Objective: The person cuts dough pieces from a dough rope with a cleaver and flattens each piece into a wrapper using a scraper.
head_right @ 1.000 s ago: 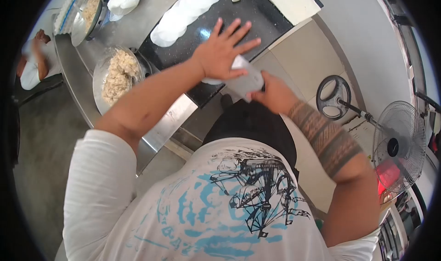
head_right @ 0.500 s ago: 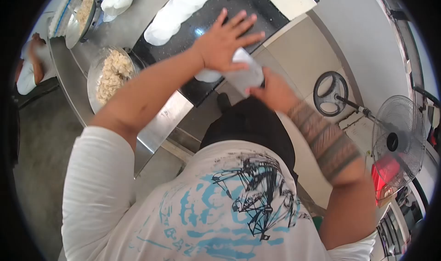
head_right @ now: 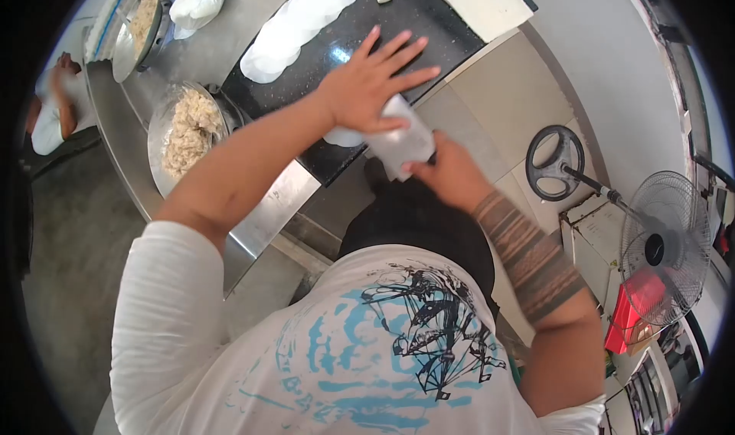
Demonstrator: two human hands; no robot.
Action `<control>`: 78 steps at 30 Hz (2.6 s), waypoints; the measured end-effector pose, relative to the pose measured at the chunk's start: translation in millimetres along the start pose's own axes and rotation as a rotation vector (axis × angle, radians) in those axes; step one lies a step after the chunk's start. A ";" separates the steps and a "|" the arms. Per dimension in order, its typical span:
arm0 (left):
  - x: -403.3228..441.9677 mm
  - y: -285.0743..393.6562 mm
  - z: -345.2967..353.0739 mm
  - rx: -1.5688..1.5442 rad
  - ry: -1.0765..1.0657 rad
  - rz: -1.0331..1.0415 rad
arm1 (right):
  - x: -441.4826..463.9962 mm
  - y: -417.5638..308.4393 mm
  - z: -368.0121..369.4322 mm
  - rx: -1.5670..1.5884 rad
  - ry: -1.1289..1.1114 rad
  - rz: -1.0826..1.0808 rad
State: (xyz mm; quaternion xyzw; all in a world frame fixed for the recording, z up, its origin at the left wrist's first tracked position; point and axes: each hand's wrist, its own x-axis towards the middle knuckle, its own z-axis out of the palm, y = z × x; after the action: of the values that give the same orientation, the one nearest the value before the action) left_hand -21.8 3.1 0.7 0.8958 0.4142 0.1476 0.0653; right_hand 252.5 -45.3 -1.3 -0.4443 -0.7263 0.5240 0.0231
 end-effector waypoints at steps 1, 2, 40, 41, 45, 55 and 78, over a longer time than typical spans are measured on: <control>14.4 -10.7 3.9 0.029 -0.006 0.000 | 13.9 0.3 -19.2 -0.009 -0.019 0.009; 22.6 -22.4 3.8 0.111 0.052 -0.002 | 28.6 -0.4 -36.2 -0.023 -0.035 0.014; 56.9 -46.9 -158.3 -0.488 0.496 -0.901 | -19.1 -16.6 -29.6 -0.056 -0.052 -0.020; 61.4 -69.1 -147.3 -0.480 0.493 -0.948 | -17.9 -7.6 -38.4 -0.034 -0.050 -0.013; 36.8 -151.9 -53.3 -0.161 0.516 -0.901 | -16.7 19.9 -77.9 0.009 -0.001 -0.010; 120.9 -37.4 -18.2 0.014 0.376 -1.214 | 18.9 24.8 -179.7 0.472 0.092 0.130; 51.9 33.0 12.7 -0.095 0.589 -1.122 | 83.5 -43.9 -198.3 -0.865 -0.024 -0.493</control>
State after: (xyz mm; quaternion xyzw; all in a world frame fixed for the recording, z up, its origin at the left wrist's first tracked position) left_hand 37.9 21.3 7.5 0.4606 0.8141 0.3493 0.0558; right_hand 273.8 155.0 86.1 -0.2223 -0.9607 0.1589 -0.0484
